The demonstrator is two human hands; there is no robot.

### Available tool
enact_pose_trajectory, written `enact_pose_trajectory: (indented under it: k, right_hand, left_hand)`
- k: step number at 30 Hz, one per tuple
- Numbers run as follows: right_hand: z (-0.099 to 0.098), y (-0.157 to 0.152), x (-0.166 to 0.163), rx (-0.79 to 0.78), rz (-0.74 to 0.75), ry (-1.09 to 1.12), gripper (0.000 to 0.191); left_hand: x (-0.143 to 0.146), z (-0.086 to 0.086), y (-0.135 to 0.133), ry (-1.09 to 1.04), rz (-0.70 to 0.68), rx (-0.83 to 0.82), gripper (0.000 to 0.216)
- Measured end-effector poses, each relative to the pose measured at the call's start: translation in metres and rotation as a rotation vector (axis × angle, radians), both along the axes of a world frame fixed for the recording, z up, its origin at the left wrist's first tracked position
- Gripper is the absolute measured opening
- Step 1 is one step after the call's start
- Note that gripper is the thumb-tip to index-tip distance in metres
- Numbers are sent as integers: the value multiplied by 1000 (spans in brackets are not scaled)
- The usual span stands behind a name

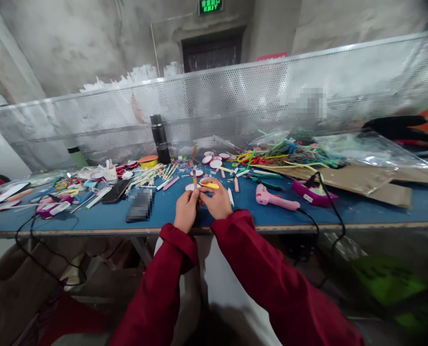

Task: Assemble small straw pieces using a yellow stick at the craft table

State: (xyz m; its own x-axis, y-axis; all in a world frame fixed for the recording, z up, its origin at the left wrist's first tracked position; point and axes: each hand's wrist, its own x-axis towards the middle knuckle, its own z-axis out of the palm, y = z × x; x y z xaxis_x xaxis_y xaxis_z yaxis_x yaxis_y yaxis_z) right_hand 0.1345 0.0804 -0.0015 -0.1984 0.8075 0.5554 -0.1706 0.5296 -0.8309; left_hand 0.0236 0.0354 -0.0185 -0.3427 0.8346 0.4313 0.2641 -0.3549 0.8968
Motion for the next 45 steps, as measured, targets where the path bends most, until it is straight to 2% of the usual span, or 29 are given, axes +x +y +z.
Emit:
enact_pose_trajectory:
  k: [6,14,22,25,28,30,36,45]
  right_hand:
    - [-2,0,-1,101,-39,4,25]
    - [-1,-4,-3,95,1,40,26]
    - [-2,-2,-4,117,39,47,26]
    - [0,-2,-2,54,-40,120,26]
    - [2,-2,1,-10,-175,242,45]
    - [3,-3,3,-28,-219,296,49]
    - [5,-7,4,-21,-152,383,25]
    - [6,-9,3,-37,-103,328,23]
  left_hand:
    - [1,2,-2,-106,-55,-16,44]
    - [4,9,-3,-215,-64,6,46]
    - [2,8,-7,-129,-73,106,41]
    - [2,8,-9,-140,-48,79,40]
    - [2,9,-11,-163,-50,46,35]
    - [2,9,-11,-159,-62,34,32]
    - [2,7,-11,-94,-69,34,30]
    - [3,6,-10,-12,-64,6,31]
